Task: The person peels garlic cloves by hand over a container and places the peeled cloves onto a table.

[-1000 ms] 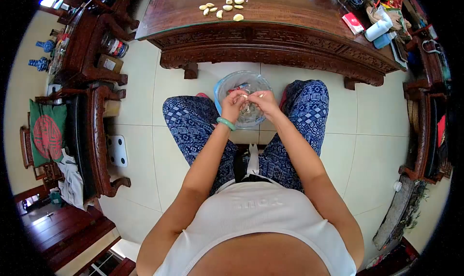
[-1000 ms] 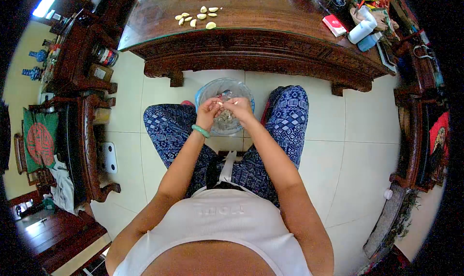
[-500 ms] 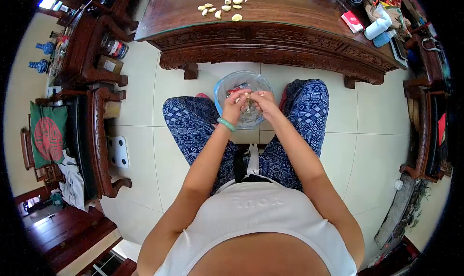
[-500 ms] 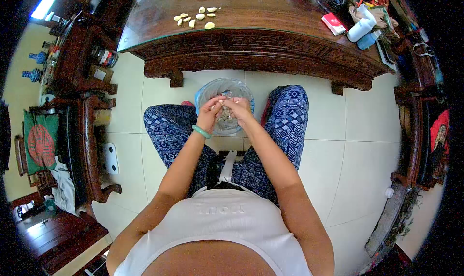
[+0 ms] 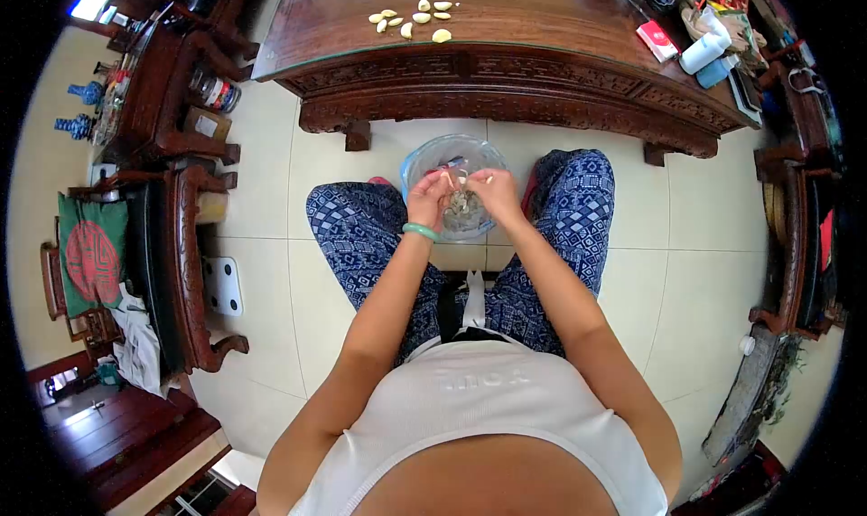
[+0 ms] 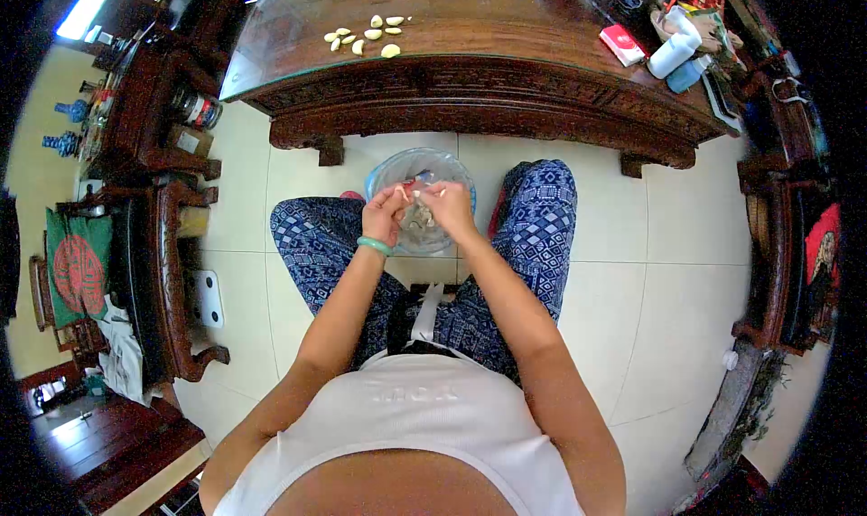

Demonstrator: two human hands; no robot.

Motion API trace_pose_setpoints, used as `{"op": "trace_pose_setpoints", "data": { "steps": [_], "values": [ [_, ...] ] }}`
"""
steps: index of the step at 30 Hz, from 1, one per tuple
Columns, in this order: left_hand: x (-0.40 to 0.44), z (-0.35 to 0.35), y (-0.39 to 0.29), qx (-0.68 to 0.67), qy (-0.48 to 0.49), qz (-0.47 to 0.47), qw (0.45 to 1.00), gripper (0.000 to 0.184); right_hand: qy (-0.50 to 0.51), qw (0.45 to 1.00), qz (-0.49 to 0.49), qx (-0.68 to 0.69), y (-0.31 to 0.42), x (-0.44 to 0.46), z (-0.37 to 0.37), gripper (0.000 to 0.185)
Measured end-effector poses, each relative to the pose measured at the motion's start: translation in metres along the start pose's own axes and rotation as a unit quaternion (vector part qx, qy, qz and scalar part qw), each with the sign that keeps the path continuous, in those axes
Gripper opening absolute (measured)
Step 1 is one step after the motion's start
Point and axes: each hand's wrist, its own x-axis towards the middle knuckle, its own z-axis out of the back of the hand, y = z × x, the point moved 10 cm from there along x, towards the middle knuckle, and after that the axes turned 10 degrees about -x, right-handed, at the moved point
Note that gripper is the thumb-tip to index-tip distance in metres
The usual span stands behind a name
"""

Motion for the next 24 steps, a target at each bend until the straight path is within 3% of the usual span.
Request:
{"op": "trace_pose_setpoints", "data": {
  "steps": [1,4,5,15,24],
  "values": [
    [-0.002,0.0,0.0,0.02,-0.001,0.014,1.0,0.017,-0.018,0.995,0.055,-0.087,0.015,-0.002,0.005,0.014],
    [-0.003,-0.002,-0.005,0.069,-0.011,-0.019,0.997,0.018,0.004,0.997,0.056,-0.061,0.023,-0.002,0.001,0.016],
    [-0.003,0.0,-0.006,0.091,-0.021,-0.021,0.995,0.02,0.012,0.995,0.103,-0.001,0.037,-0.006,0.002,0.017],
    [-0.005,-0.008,-0.012,0.08,0.02,-0.083,0.993,0.019,0.017,0.997,0.077,-0.014,0.027,-0.006,0.0,0.014],
    [0.003,-0.004,-0.004,0.078,0.021,-0.052,0.995,0.017,0.063,0.984,0.166,-0.022,0.05,-0.012,-0.006,0.016]
  ]
}}
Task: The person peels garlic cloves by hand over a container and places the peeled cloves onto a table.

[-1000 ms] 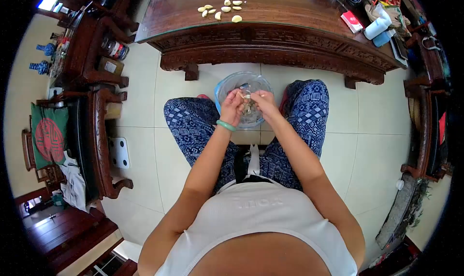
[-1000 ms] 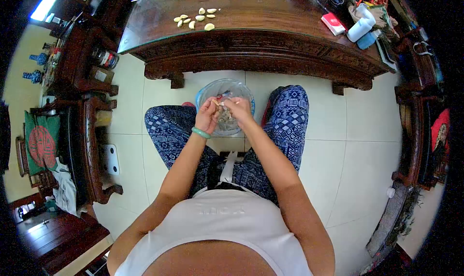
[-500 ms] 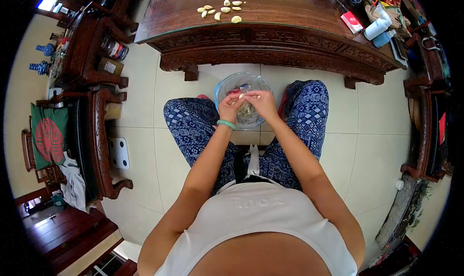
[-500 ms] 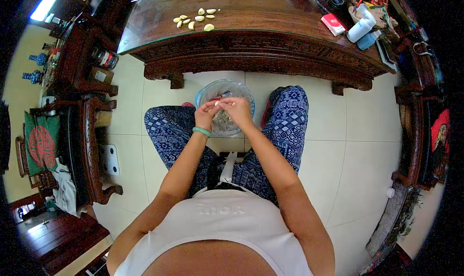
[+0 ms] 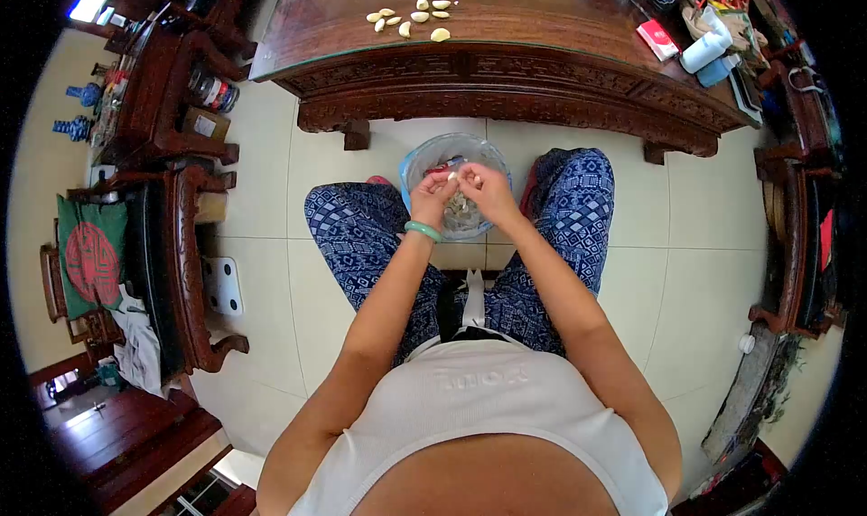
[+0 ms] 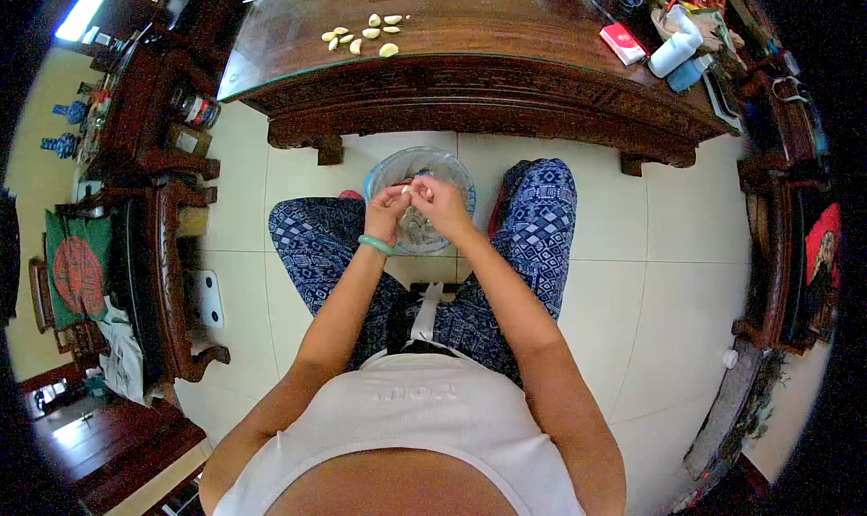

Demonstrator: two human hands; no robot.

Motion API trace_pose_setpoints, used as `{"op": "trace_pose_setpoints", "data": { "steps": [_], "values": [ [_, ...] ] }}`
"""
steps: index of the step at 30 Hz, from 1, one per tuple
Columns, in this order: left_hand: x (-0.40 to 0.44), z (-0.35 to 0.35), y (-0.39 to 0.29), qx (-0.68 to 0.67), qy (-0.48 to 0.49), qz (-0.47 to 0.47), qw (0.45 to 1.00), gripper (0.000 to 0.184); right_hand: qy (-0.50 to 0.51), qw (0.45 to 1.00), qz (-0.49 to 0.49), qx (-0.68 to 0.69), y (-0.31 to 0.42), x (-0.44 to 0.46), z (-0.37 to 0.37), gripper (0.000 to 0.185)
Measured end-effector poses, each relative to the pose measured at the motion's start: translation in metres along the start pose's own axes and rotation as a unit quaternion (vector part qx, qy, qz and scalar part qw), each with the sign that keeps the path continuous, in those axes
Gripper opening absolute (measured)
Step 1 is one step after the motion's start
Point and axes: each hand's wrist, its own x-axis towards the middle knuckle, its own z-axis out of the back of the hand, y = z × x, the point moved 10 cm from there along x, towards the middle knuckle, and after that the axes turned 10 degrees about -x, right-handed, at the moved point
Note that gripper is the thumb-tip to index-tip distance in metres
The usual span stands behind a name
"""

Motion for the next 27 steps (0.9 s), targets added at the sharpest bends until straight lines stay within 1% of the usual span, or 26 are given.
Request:
{"op": "trace_pose_setpoints", "data": {
  "steps": [2,3,4,6,7,8,10,14,16,17,19,23,25,26,27],
  "values": [
    [0.0,-0.001,0.019,-0.091,0.008,0.093,0.992,0.018,0.038,0.999,-0.015,0.018,-0.004,-0.002,-0.01,0.015],
    [-0.007,-0.011,0.01,-0.085,0.01,0.095,0.992,0.02,0.025,1.0,0.006,0.012,0.006,-0.005,-0.006,0.013],
    [-0.005,-0.007,0.012,-0.085,0.009,0.094,0.992,0.02,0.027,1.0,0.007,0.013,0.005,-0.006,-0.008,0.013],
    [0.0,-0.003,0.024,-0.172,0.006,0.133,0.976,0.02,-0.015,0.998,0.007,0.053,0.001,-0.009,-0.003,0.012],
    [0.002,0.003,0.027,-0.189,-0.025,0.127,0.973,0.019,-0.018,0.998,-0.035,0.049,-0.007,-0.011,-0.003,0.013],
    [0.003,0.007,0.029,-0.189,-0.025,0.127,0.973,0.019,-0.018,0.998,-0.035,0.049,-0.009,-0.011,-0.002,0.013],
    [0.004,0.006,0.024,-0.157,0.006,0.11,0.981,0.018,-0.044,0.997,-0.065,0.01,-0.02,-0.012,0.003,0.015],
    [0.003,0.005,0.024,-0.113,-0.02,0.107,0.988,0.017,-0.045,0.997,-0.063,0.02,-0.033,-0.008,-0.002,0.018],
    [0.002,0.005,0.016,-0.084,-0.036,0.056,0.994,0.015,-0.032,0.999,-0.037,0.01,-0.03,-0.006,-0.007,0.018],
    [0.001,0.004,0.017,-0.085,-0.036,0.057,0.994,0.015,-0.032,0.999,-0.037,0.01,-0.032,-0.005,-0.007,0.018],
    [0.0,-0.001,0.004,-0.034,-0.011,-0.012,0.999,0.011,-0.03,0.998,-0.047,0.017,-0.034,-0.005,-0.008,0.018],
    [0.0,-0.001,0.002,-0.028,-0.018,-0.016,0.999,0.008,-0.046,0.998,-0.044,-0.004,-0.031,-0.006,-0.005,0.019],
    [0.002,-0.001,0.013,-0.059,0.001,0.03,0.998,0.011,-0.028,0.996,-0.06,-0.052,-0.024,-0.006,-0.004,0.019],
    [0.003,0.001,0.014,-0.06,0.001,0.03,0.998,0.011,-0.028,0.996,-0.06,-0.052,-0.02,-0.005,-0.002,0.019],
    [0.001,-0.003,0.018,-0.097,0.015,0.056,0.994,0.011,-0.025,0.996,-0.075,-0.042,-0.019,-0.006,-0.001,0.019]
  ]
}}
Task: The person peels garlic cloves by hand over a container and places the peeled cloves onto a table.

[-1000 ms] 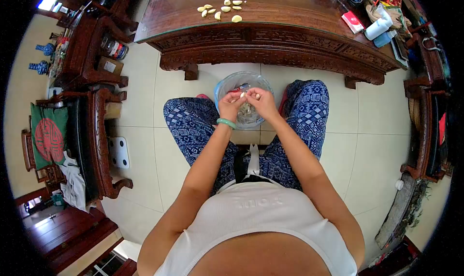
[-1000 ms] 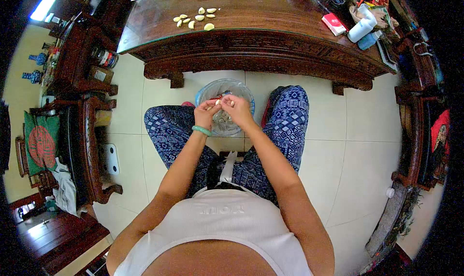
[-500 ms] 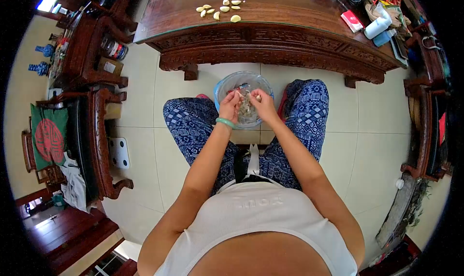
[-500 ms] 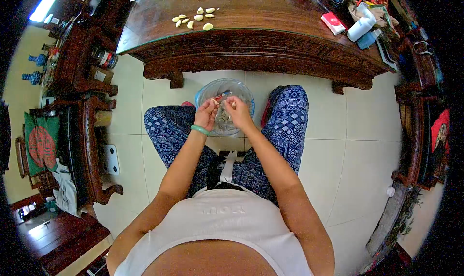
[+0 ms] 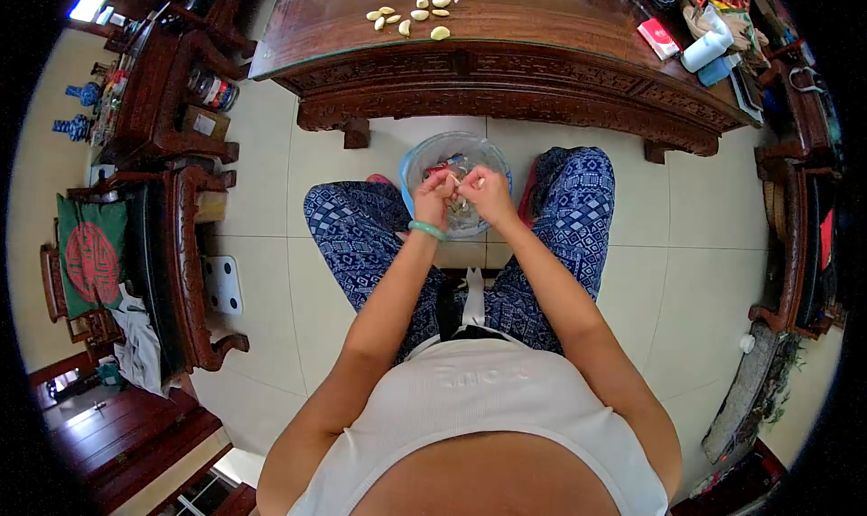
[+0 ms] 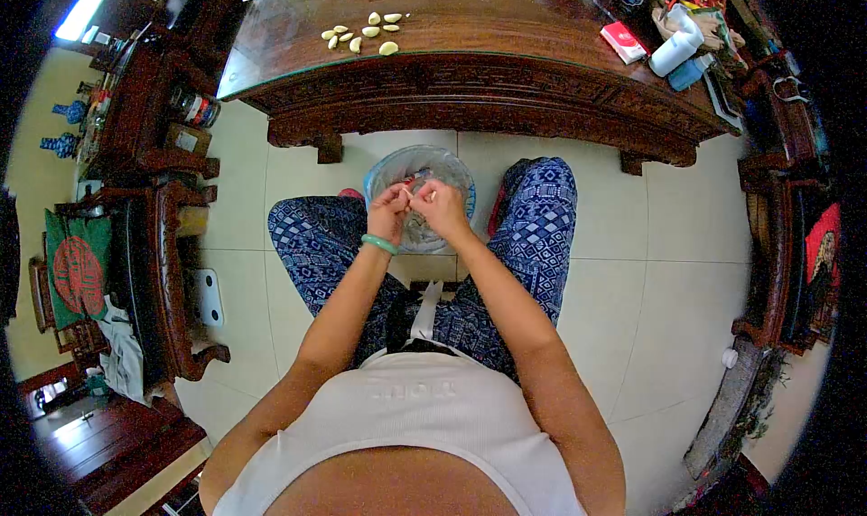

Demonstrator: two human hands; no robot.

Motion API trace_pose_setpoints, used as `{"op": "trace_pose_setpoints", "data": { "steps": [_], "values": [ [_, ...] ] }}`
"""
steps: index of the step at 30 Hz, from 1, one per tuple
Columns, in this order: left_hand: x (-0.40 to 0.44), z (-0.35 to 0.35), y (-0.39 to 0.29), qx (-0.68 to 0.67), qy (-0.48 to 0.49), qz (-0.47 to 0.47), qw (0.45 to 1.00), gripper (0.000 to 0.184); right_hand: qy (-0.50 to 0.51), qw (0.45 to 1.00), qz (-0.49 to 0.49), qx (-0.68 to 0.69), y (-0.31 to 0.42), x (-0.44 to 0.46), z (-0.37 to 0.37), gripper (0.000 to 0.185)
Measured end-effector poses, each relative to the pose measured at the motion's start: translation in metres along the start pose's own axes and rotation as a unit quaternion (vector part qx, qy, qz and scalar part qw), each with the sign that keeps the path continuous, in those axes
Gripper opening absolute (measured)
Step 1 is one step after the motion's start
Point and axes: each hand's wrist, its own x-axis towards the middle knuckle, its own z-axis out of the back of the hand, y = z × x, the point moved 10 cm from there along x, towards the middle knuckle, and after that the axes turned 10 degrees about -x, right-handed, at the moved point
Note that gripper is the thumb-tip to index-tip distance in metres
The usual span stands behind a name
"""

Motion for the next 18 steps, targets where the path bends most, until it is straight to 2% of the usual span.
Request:
{"op": "trace_pose_setpoints", "data": {
  "steps": [2,4,5,7,8,11,13,14,18],
  "values": [
    [-0.002,-0.004,0.002,-0.037,0.013,0.026,0.999,0.011,0.006,1.0,-0.014,0.009,-0.004,0.001,-0.002,0.019],
    [-0.005,-0.003,0.012,-0.085,-0.013,0.096,0.992,0.012,-0.029,0.999,-0.004,0.044,-0.011,0.003,-0.001,0.02],
    [-0.005,0.0,0.012,-0.086,-0.013,0.096,0.992,0.012,-0.028,0.999,-0.004,0.043,-0.016,0.003,-0.003,0.02],
    [-0.005,-0.011,0.017,-0.146,0.052,0.135,0.979,0.014,-0.015,0.996,-0.004,0.086,-0.017,0.003,-0.006,0.015],
    [-0.004,-0.009,0.018,-0.145,0.053,0.135,0.979,0.014,-0.015,0.996,-0.005,0.086,-0.018,0.003,-0.005,0.015],
    [-0.008,-0.011,0.014,-0.102,0.021,0.133,0.986,0.019,-0.005,1.0,0.013,0.013,-0.002,-0.001,0.002,0.021],
    [-0.019,-0.018,-0.001,-0.017,-0.022,0.105,0.994,0.02,0.01,0.998,0.053,-0.033,0.01,-0.003,0.001,0.02],
    [-0.007,-0.008,0.009,0.053,0.031,0.096,0.993,0.024,0.011,0.998,0.052,-0.03,0.011,-0.003,0.001,0.021],
    [-0.008,-0.009,0.006,0.054,0.034,0.077,0.995,0.023,0.018,1.0,0.024,-0.007,0.008,-0.003,0.0,0.02]
  ]
}}
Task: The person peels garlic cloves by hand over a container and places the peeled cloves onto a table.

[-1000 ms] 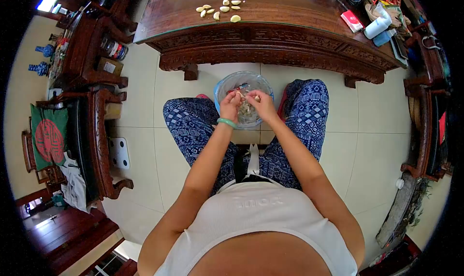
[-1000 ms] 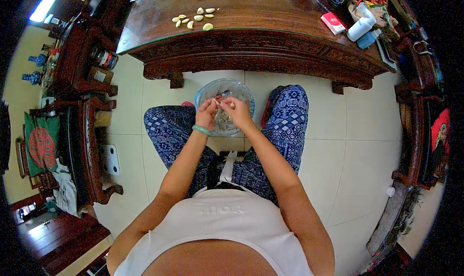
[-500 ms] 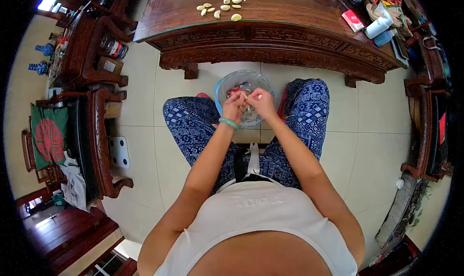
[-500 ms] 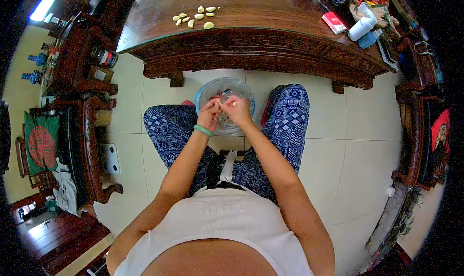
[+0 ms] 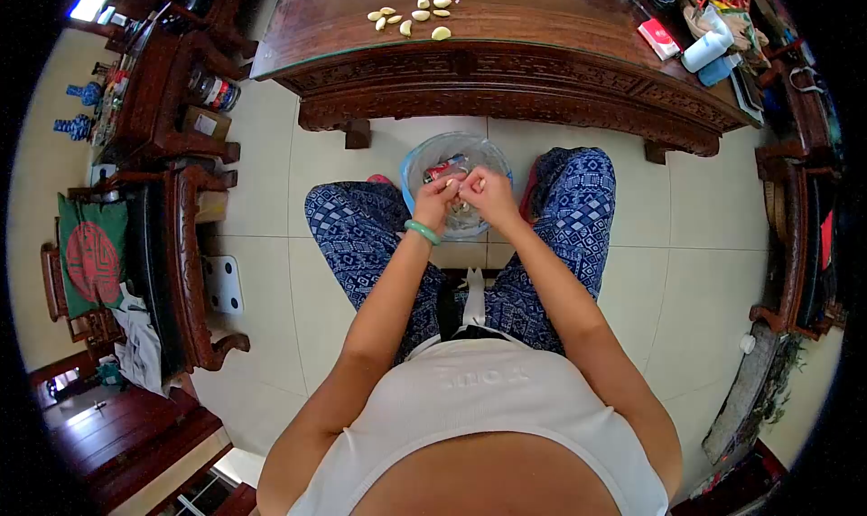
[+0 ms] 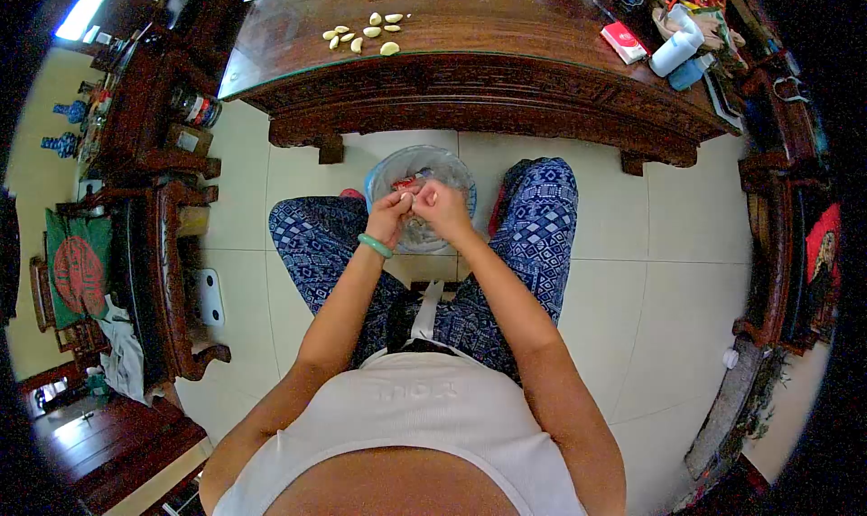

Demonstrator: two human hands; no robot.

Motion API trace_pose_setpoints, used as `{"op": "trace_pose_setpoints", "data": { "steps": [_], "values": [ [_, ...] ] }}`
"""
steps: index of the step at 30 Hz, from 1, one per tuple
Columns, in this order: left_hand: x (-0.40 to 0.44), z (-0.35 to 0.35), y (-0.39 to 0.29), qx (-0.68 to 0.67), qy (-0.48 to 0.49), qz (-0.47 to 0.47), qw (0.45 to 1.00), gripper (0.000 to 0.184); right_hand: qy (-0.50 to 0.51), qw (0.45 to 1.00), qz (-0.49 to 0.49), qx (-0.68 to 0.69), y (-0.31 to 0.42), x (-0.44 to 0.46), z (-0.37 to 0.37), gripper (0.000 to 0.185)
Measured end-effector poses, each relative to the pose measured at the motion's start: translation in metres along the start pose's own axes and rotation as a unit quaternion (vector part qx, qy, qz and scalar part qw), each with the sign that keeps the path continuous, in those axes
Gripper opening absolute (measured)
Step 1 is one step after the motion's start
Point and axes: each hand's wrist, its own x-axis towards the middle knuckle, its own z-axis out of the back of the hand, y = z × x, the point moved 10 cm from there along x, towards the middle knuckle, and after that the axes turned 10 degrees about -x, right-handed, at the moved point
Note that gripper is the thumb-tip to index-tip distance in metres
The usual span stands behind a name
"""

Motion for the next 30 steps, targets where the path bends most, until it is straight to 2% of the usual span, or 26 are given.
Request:
{"op": "trace_pose_setpoints", "data": {
  "steps": [2,5,10,13,15,17,18,20,21,23,24,26,30],
  "values": [
    [0.005,0.002,0.007,0.003,0.043,0.005,0.999,0.023,-0.059,0.998,-0.006,-0.022,0.001,0.001,0.014,0.019],
    [-0.007,-0.004,-0.002,0.063,0.006,0.012,0.998,0.024,-0.11,0.993,-0.032,0.004,-0.02,0.006,0.022,0.017],
    [-0.004,0.0,-0.004,0.098,0.021,-0.041,0.994,0.026,-0.084,0.995,-0.002,-0.055,-0.017,0.01,0.02,0.015],
    [-0.002,0.004,-0.008,0.107,0.007,-0.085,0.991,0.026,-0.039,0.999,-0.026,-0.022,-0.02,0.009,0.009,0.015],
    [0.003,0.012,-0.006,0.112,0.002,-0.104,0.988,0.026,-0.026,0.999,0.026,0.008,-0.009,0.008,0.001,0.016],
    [0.008,0.022,-0.002,0.11,-0.006,-0.123,0.986,0.023,-0.047,0.998,0.034,0.025,-0.005,0.006,0.002,0.017],
    [0.007,0.02,-0.003,0.111,-0.006,-0.123,0.986,0.023,-0.024,0.999,0.024,0.005,-0.002,0.005,0.001,0.018],
    [0.0,0.018,-0.016,0.192,-0.027,-0.173,0.966,0.018,-0.001,1.0,0.015,-0.015,0.008,0.004,0.004,0.019],
    [-0.007,0.009,-0.023,0.192,-0.027,-0.173,0.966,0.018,0.023,0.999,0.026,-0.012,0.018,0.002,0.004,0.019],
    [-0.029,-0.009,-0.052,0.427,-0.11,-0.212,0.872,0.016,0.049,0.998,0.037,-0.009,0.022,0.001,0.0,0.019],
    [-0.028,-0.009,-0.052,0.427,-0.111,-0.212,0.872,0.016,0.035,0.997,0.056,-0.044,0.022,0.002,0.0,0.018],
    [-0.041,-0.032,-0.067,0.512,-0.086,-0.349,0.78,0.015,0.022,0.994,0.074,-0.078,0.02,0.002,-0.001,0.017],
    [-0.044,-0.038,-0.067,0.511,-0.075,-0.366,0.774,0.013,-0.024,0.991,0.118,-0.067,0.023,0.002,0.002,0.013]
  ]
}}
